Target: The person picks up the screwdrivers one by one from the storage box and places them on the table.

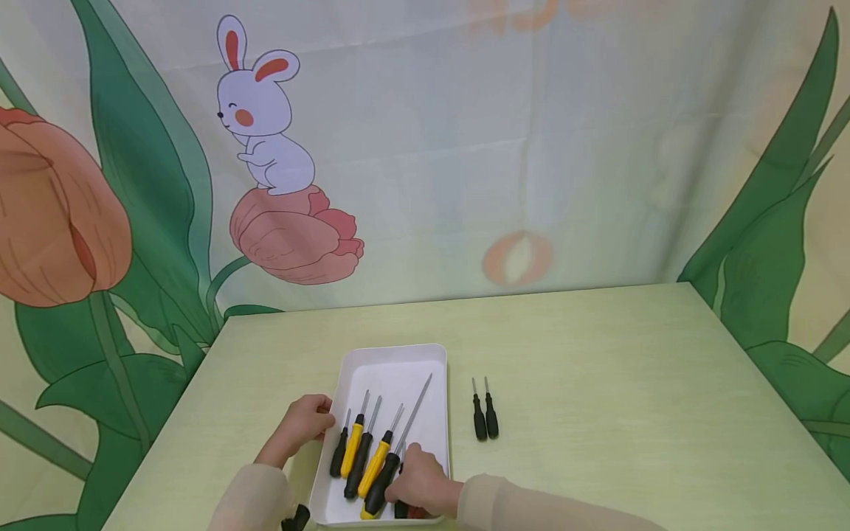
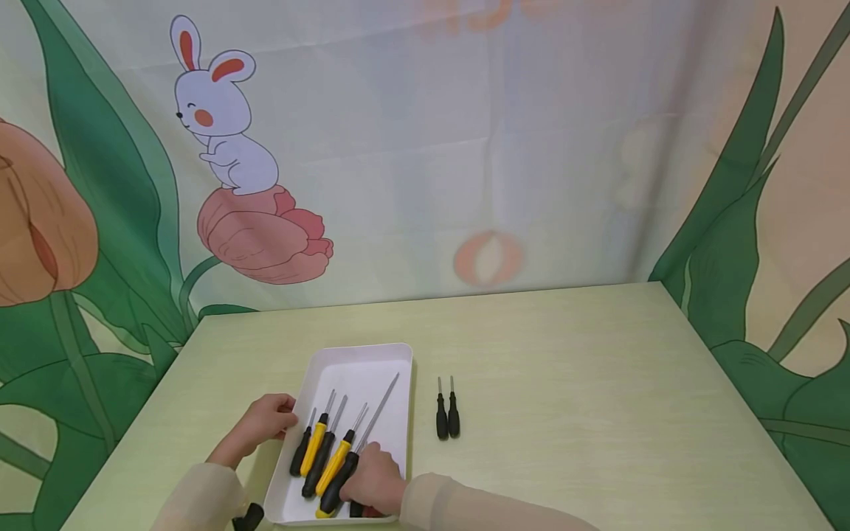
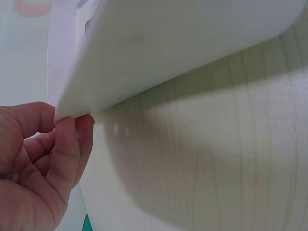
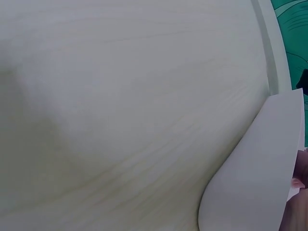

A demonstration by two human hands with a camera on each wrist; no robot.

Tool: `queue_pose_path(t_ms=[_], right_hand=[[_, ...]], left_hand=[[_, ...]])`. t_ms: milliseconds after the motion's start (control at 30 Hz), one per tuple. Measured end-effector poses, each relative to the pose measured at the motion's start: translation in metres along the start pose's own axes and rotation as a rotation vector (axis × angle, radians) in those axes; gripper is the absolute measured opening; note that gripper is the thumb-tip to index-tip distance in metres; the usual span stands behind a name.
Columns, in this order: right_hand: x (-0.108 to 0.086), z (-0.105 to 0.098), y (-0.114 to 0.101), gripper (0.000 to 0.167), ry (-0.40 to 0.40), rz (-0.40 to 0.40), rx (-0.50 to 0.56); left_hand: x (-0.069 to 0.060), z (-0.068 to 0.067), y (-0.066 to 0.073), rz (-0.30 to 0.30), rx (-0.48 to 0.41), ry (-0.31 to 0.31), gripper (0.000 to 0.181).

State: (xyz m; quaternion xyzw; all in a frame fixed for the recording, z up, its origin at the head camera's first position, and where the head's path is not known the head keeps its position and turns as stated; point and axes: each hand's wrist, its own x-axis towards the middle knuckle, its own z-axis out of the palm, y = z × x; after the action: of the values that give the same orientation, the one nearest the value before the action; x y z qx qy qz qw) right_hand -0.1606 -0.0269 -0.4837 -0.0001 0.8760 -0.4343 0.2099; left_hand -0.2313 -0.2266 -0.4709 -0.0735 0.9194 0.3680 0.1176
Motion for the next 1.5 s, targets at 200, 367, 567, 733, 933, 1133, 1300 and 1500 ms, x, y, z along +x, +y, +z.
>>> queue_pose_path(t_ms=[200,367,567,733,933,1133,1300,1500], right_hand=[[0.001,0.000,0.001,0.043,-0.015,-0.004,0.023],[0.003,0.001,0.002,0.045,-0.021,-0.008,0.037],[0.001,0.000,0.003,0.040,-0.023,-0.013,0.068],[-0.001,-0.002,0.001,0.035,-0.024,-0.010,0.102],[-0.004,-0.003,-0.002,0.031,-0.019,0.027,0.166],[-0.006,-0.005,-0.003,0.031,-0.035,0.065,0.209],[-0.006,-0.009,-0.005,0.031,-0.051,0.071,0.226],[-0.006,-0.018,-0.006,0.029,-0.055,0.016,0.279]], left_hand=[[-0.001,0.000,0.000,0.006,-0.003,0.003,0.019],[-0.001,0.000,0.000,0.005,-0.002,0.003,0.019],[-0.002,0.000,0.002,0.003,-0.003,-0.001,0.020],[-0.002,-0.001,0.004,-0.005,-0.008,-0.005,0.021],[-0.002,-0.002,0.004,-0.003,0.000,-0.011,0.022],[-0.003,-0.002,0.003,0.005,0.000,-0.009,0.021],[-0.003,-0.002,0.003,0.006,-0.001,-0.011,0.021],[-0.003,-0.002,0.004,-0.005,0.007,-0.009,0.021]])
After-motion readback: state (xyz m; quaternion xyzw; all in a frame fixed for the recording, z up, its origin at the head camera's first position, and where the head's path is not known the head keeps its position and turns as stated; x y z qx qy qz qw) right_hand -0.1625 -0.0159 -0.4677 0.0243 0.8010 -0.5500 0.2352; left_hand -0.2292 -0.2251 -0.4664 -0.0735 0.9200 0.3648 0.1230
